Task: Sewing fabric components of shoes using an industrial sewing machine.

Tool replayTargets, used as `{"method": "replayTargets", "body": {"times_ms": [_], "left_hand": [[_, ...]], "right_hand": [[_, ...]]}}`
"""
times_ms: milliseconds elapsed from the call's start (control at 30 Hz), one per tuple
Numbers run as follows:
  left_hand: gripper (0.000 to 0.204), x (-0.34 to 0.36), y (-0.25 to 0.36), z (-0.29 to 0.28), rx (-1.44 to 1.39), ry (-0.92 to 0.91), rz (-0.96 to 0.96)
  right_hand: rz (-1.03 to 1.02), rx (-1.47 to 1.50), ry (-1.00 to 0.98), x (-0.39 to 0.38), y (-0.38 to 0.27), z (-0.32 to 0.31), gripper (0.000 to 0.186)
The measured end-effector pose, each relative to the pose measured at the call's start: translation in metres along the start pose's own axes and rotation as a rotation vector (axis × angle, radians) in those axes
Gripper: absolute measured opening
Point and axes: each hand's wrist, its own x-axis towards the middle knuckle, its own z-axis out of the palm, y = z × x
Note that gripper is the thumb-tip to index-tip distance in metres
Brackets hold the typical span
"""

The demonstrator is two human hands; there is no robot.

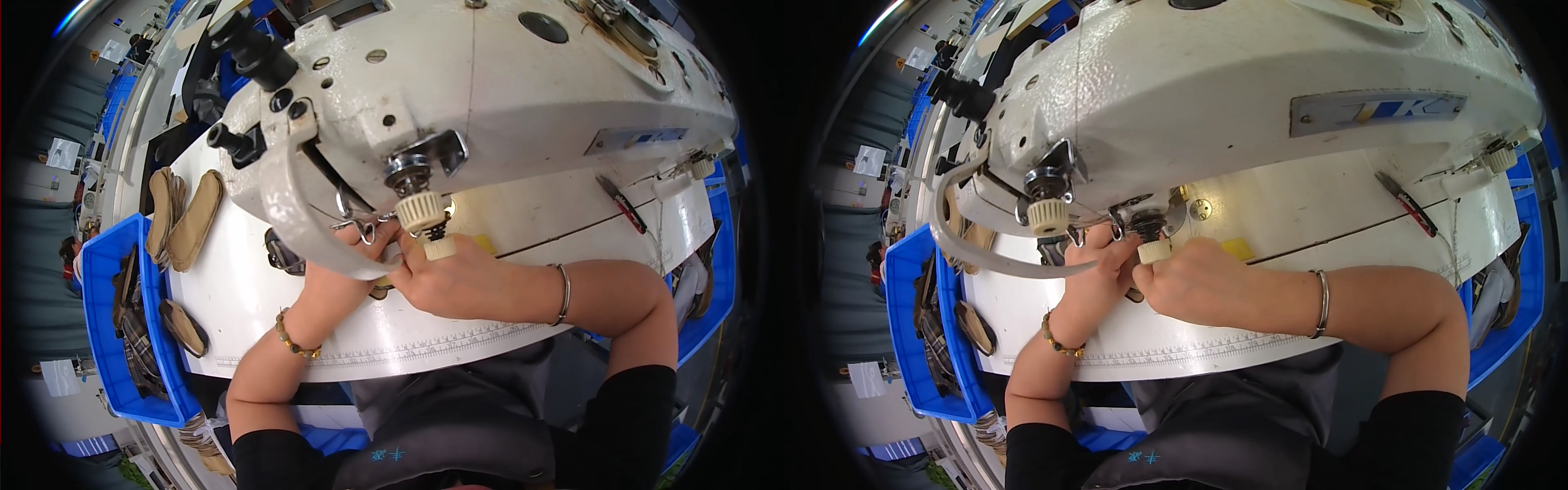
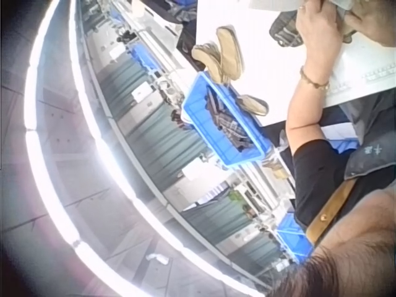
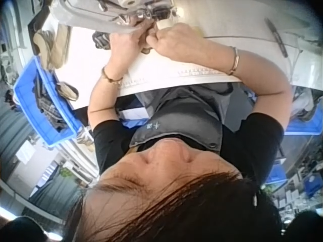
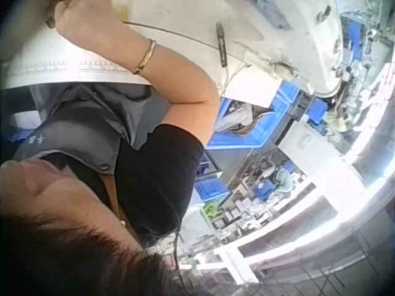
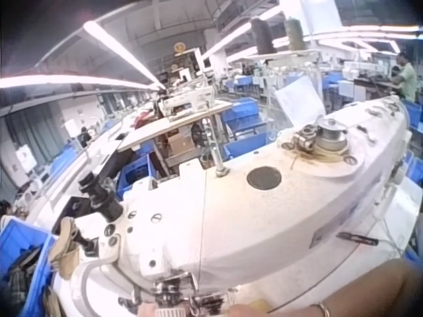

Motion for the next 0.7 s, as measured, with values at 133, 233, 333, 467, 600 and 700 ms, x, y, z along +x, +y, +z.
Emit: {"method": "replayTargets", "body": {"times_ms": [133, 233, 333, 467, 600, 700], "left_hand": [[0.042, -0.008, -0.003, 0.007, 0.011, -0.076, -0.022], [0.042, -0.007, 0.002, 0.004, 0.016, -0.162, -0.090], [0.037, 0.000, 0.008, 0.005, -0.038, -0.140, -0.102], [0.034, 0.005, 0.012, 0.001, -0.100, -0.081, -0.091], [0.032, 0.005, 0.010, 0.001, -0.073, -0.048, -0.064], [0.029, 0.006, 0.009, 0.000, -0.051, -0.081, -0.071]], "right_hand": [[-0.002, -0.007, 0.000, -0.001, 0.000, 0.003, 0.019], [-0.001, -0.030, -0.017, 0.000, -0.001, -0.002, 0.019], [-0.005, -0.038, 0.000, -0.002, -0.001, 0.001, 0.019], [0.000, -0.049, 0.017, -0.002, -0.001, 0.001, 0.018], [0.005, -0.072, 0.017, -0.001, 0.000, 0.001, 0.017], [0.008, -0.081, 0.035, 0.000, 0.002, 0.000, 0.017]]}}
